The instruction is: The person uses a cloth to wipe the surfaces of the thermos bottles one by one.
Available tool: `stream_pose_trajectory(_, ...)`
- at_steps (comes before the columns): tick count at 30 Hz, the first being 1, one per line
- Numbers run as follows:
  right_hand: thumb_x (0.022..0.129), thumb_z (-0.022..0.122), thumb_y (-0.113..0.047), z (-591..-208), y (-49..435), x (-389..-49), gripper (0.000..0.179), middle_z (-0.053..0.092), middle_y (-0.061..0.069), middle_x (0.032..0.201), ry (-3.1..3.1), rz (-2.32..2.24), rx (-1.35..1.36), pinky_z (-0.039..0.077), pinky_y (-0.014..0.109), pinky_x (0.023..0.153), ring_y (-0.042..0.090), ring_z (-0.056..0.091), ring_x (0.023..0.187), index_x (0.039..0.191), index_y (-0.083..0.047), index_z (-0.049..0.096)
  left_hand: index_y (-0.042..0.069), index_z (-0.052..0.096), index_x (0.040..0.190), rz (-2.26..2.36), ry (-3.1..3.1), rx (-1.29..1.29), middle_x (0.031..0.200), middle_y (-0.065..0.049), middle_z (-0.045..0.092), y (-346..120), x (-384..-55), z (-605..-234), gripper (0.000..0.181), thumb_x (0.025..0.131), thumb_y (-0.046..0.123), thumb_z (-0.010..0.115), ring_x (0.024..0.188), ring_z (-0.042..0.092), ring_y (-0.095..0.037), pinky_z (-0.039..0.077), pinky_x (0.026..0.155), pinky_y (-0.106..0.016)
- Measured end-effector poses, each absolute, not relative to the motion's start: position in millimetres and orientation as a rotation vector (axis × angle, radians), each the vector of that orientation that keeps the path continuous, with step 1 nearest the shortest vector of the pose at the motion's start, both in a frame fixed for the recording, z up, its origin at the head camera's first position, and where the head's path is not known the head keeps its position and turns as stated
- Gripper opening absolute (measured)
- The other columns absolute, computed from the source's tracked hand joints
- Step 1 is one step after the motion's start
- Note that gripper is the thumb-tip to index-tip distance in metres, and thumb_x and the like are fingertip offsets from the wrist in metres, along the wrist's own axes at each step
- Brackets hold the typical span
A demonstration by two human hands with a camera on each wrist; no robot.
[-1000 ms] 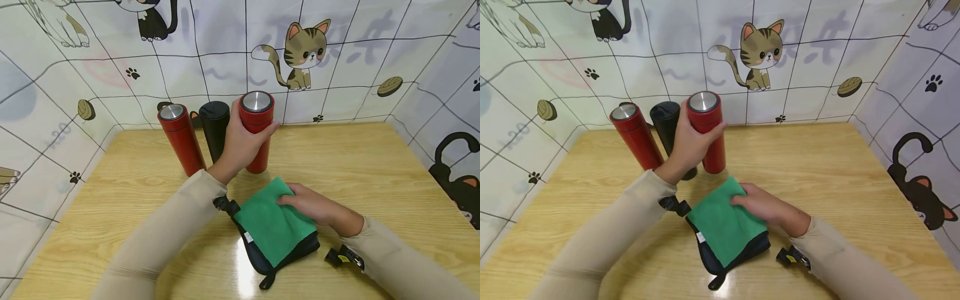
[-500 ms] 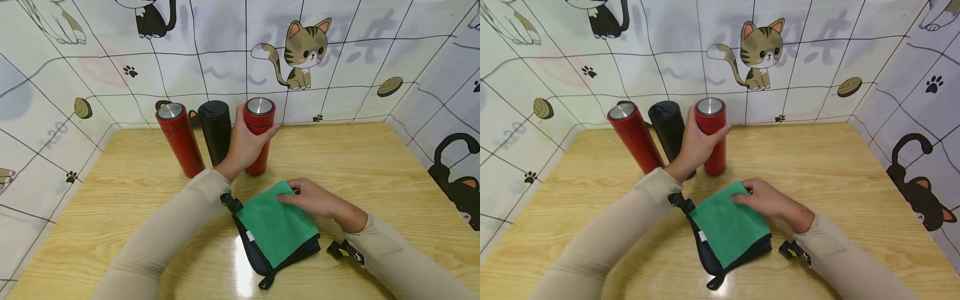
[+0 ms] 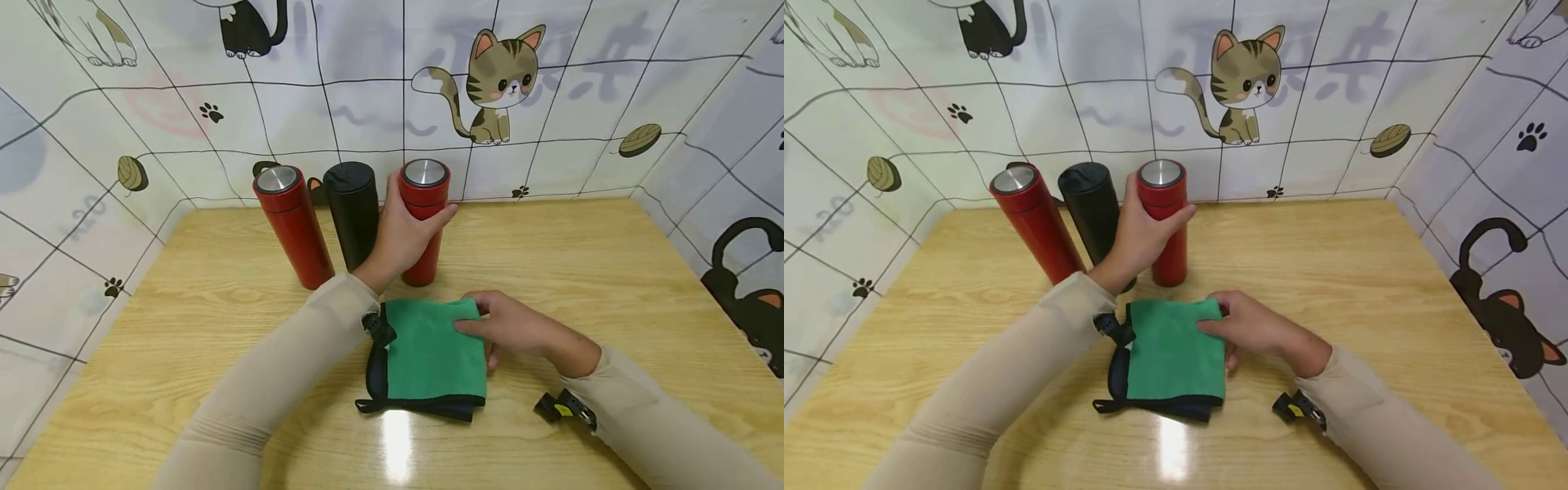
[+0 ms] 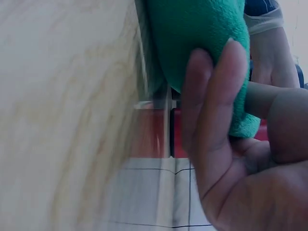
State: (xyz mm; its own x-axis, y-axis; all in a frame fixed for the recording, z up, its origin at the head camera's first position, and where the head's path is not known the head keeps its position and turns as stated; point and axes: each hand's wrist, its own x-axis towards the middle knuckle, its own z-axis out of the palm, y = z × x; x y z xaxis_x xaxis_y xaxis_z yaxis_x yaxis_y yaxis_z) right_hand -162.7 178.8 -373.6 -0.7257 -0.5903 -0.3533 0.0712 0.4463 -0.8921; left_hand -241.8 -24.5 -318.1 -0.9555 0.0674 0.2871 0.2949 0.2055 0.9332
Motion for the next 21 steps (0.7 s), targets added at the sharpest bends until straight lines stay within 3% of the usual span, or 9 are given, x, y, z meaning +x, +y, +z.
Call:
stream_pose_trajectory(4,0.099,0.063,-0.023,-374,181,-159,0.029,0.065,0.015,0.104,2.089,-1.24,-0.484,0.059,0.044,0.051,0.03,0.067,0.051,0.122,-0.007,0.056,0.023,0.021,0.151,-1.837,-2.311,-0.379,0.141,-0.002,0.048,-22,-240,-319,0.092,0.082,0.023,0.083,0.125,0.05,-0.015,0.057,0.095,-0.036)
stream_pose_trajectory(9,0.096,0.067,-0.017,-370,182,-161,0.057,0.058,0.017,0.099,2.181,-1.231,-0.46,0.06,0.042,0.055,0.031,0.067,0.051,0.146,-0.008,0.042,0.029,0.008,0.158,-1.762,-2.295,-0.414,0.151,-0.002,0.039,-22,-238,-318,0.108,0.081,0.019,0.083,0.133,0.044,-0.015,0.054,0.1,-0.037)
stream_pose_trajectory(12,0.095,0.068,-0.015,-368,184,-161,0.058,0.054,0.02,0.101,2.244,-1.215,-0.467,0.06,0.04,0.056,0.029,0.067,0.051,0.146,-0.006,0.042,0.03,0.0,0.16,-1.618,-2.319,-0.444,0.158,-0.002,0.029,-20,-232,-315,0.114,0.082,0.021,0.083,0.139,0.037,-0.015,0.051,0.105,-0.038)
stream_pose_trajectory(14,0.095,0.068,-0.016,-367,186,-159,0.054,0.055,0.023,0.112,2.292,-1.188,-0.491,0.059,0.038,0.055,0.026,0.067,0.052,0.143,-0.006,0.046,0.028,-0.003,0.161,-1.475,-2.357,-0.471,0.164,-0.001,0.018,-18,-223,-311,0.115,0.083,0.023,0.082,0.148,0.025,-0.016,0.046,0.112,-0.042)
stream_pose_trajectory(18,0.095,0.068,-0.02,-362,191,-157,0.046,0.057,0.022,0.126,2.452,-1.089,-0.582,0.057,0.032,0.062,0.02,0.068,0.071,0.137,-0.005,0.055,0.019,0.008,0.161,-1.186,-2.394,-0.611,0.168,-0.006,0.01,-21,-193,-303,0.102,0.086,0.025,0.078,0.157,0.005,-0.021,0.039,0.115,-0.047)
stream_pose_trajectory(21,0.098,0.064,-0.022,-357,194,-156,0.043,0.06,0.018,0.131,2.567,-1.037,-0.617,0.057,0.035,0.075,0.026,0.066,0.098,0.137,-0.005,0.056,0.013,0.027,0.157,-0.985,-2.373,-0.747,0.162,-0.011,0.026,-36,-166,-299,0.085,0.088,0.025,0.075,0.155,0.017,-0.025,0.042,0.113,-0.046)
